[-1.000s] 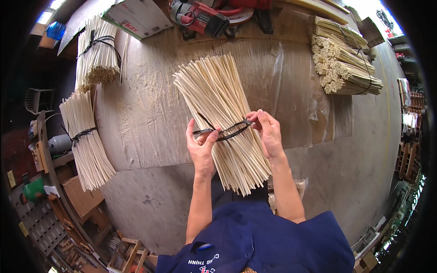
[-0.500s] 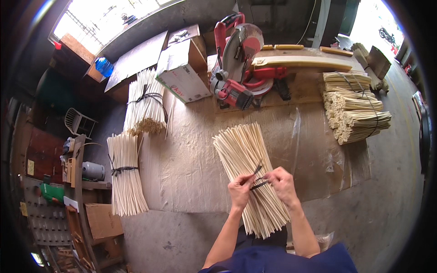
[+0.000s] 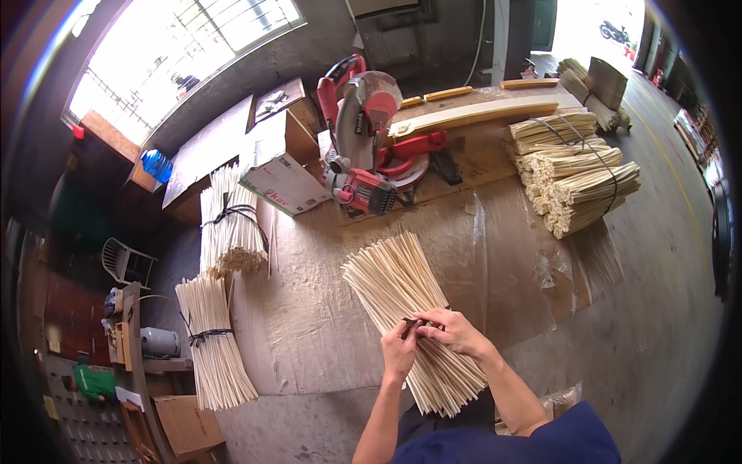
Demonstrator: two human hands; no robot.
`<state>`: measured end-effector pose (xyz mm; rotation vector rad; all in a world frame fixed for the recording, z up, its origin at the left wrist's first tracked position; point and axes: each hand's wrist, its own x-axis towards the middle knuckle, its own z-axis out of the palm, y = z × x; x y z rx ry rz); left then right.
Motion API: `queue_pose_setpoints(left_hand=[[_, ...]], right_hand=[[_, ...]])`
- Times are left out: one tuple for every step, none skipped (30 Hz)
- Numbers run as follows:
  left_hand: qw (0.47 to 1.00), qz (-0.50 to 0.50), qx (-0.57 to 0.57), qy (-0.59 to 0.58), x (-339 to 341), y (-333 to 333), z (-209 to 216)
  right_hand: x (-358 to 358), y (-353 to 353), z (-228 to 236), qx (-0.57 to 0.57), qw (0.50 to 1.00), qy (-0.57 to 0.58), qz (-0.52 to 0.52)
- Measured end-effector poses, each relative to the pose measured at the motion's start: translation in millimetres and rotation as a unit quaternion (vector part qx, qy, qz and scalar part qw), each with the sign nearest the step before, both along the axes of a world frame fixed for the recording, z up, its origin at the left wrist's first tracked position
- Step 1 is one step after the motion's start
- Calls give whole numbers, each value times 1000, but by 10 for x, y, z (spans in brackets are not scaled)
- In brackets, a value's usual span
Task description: The person gathers thin wooden sticks from a pile on a workbench, aligns them into bundles, and secures each bundle with a black zip tie. The person then places the finished bundles onto a stack on the bench.
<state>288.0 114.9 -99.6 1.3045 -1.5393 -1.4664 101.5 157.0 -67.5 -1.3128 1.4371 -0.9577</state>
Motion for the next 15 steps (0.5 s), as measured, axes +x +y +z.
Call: queue_pose_setpoints(left_hand=[[999,18,19,33,-14,15,14],[997,40,36,64,-8,51,-2],[992,61,53,96,3,72,-17],[991,75,51,99,33,23,-43],[991,81,49,89,53,2,-61],[992,88,47,79,82,-12,-74],[992,95,45,69,121,-14,-84],[985,115,79,105,98,-20,-79],[975,133,108,145,84,-39,-70],[970,123,119,171,74,-84,-61],[974,118,124,149,96,-101,-51],[977,105,129,131,71,-107,-15],[981,91,133,112,41,-121,21],[975,81,149,141,-8,-133,52],[981,73,127,130,39,-121,70]], right_hand=[[19,16,-38,-11,1000,-11,-21],[65,5,-53,-23,999,-24,-38],[99,-13,-68,-35,997,-36,-55],[131,-39,-84,-42,996,-42,-67],[154,-61,-98,-39,996,-49,-70],[191,-81,-112,-36,995,-57,-73],[237,-87,-122,-33,995,-64,-76],[245,-94,-135,-33,995,-60,-69],[244,-75,-147,-37,996,-53,-64],[237,-76,-160,-34,996,-59,-62],[275,-67,-126,-40,997,-36,-63],[268,-41,-162,-41,995,-45,-80],[273,-25,-201,-42,993,-53,-96],[269,-9,-283,-33,988,-66,-138],[344,-28,-260,-30,985,-50,-163]])
